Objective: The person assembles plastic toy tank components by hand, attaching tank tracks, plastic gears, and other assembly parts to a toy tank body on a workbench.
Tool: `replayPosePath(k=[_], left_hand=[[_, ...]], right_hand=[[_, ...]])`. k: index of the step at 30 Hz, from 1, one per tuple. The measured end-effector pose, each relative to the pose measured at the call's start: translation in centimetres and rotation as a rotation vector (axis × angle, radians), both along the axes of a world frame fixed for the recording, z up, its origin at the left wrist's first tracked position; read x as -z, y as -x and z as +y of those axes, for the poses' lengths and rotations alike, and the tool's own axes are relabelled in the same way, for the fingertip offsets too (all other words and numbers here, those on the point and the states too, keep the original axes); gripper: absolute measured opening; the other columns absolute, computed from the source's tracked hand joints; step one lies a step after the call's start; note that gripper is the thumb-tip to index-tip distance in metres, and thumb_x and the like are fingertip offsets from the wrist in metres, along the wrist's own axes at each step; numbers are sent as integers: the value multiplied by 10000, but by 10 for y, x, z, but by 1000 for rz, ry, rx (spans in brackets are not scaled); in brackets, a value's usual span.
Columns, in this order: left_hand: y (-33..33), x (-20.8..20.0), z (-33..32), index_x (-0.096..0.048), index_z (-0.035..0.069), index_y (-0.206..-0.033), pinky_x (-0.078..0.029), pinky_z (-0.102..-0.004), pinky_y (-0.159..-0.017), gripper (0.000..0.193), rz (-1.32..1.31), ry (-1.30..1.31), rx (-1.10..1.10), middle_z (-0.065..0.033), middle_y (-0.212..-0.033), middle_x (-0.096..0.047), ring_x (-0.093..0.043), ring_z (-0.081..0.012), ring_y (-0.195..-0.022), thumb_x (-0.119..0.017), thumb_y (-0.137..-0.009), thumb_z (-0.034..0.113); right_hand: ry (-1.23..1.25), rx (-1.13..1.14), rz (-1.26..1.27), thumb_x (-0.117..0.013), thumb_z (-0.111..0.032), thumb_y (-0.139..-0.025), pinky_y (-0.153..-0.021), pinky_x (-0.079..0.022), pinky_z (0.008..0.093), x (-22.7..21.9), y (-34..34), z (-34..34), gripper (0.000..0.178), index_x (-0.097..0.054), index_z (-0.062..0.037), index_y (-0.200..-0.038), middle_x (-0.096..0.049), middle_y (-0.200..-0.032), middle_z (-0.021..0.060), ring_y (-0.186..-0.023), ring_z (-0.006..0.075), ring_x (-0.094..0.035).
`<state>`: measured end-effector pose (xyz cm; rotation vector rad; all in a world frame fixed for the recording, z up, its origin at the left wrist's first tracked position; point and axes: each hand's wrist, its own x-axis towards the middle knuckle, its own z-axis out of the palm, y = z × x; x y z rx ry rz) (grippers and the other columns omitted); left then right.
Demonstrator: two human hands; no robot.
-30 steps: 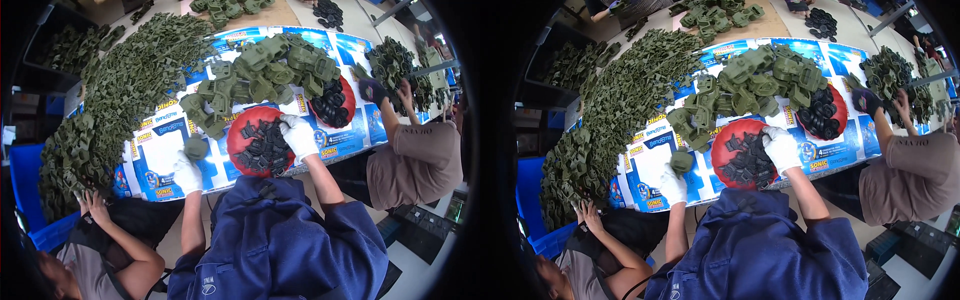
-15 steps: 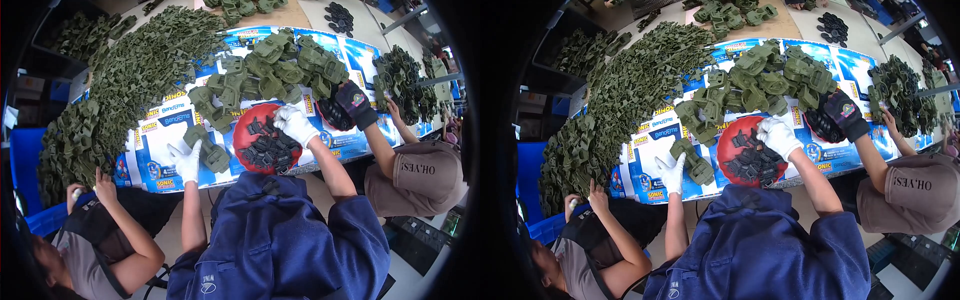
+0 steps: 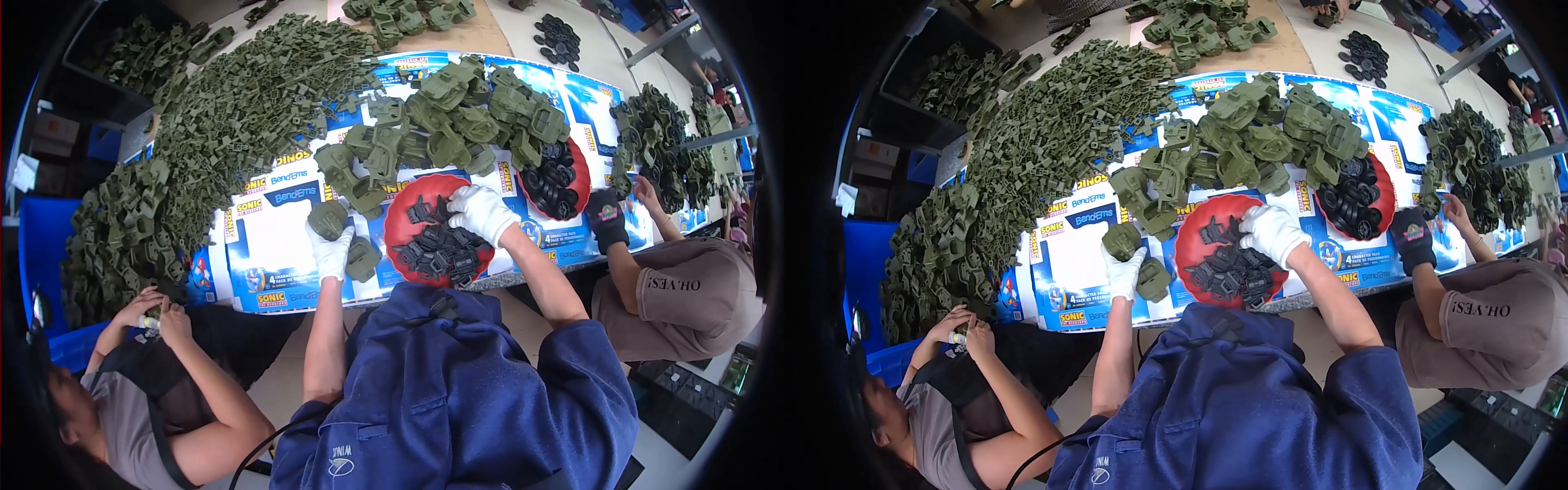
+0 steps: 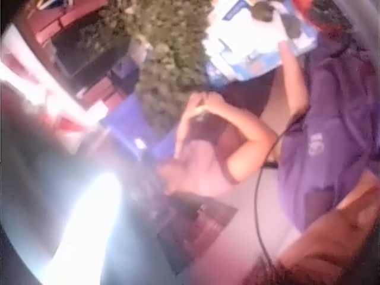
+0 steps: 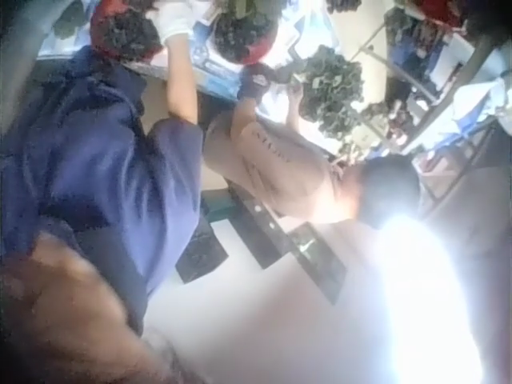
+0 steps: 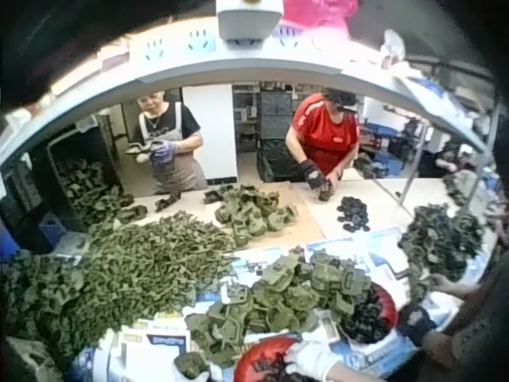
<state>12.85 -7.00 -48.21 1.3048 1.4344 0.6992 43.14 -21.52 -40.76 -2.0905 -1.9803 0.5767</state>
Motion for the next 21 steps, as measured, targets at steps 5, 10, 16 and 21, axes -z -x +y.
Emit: replayPosePath(k=[5,10,16,21], left_hand=[[35,-34,6,-355,95,-1431,-509,-338,-913,757,-278,179,15,-84,-1252,-564,-581,-196,-1107,-737,-784,0],[34,-126,-11,-360,53,-1430,-528,-367,-927,764,-372,368,413,-112,-1255,-578,-604,-216,-1103,-766,-782,29],[-23,-132,-30,-263,33,-1498,-369,-362,-1092,964,-538,470,961,-98,-1440,-432,-440,-198,-1313,-825,-715,9],[-39,-138,-39,-266,44,-1504,-355,-338,-1093,955,-591,500,998,-78,-1447,-436,-432,-174,-1315,-819,-726,11]], right_hand=[[-308,91,185,-742,-193,-780,-903,-494,382,0,-5,-6,258,-714,-10,-961,-700,-1024,136,-996,289,-651],[-202,577,759,-642,-168,-899,-929,-469,306,-18,14,-2,222,-692,-2,-1038,-671,-1128,104,-1061,217,-620],[-309,647,1491,-528,-208,-995,-901,-485,342,-39,45,-5,284,-636,24,-1119,-641,-1164,103,-1054,207,-614],[-234,328,1466,-553,-173,-975,-899,-492,348,-48,55,-21,202,-587,2,-1070,-603,-1215,144,-1161,226,-561]])
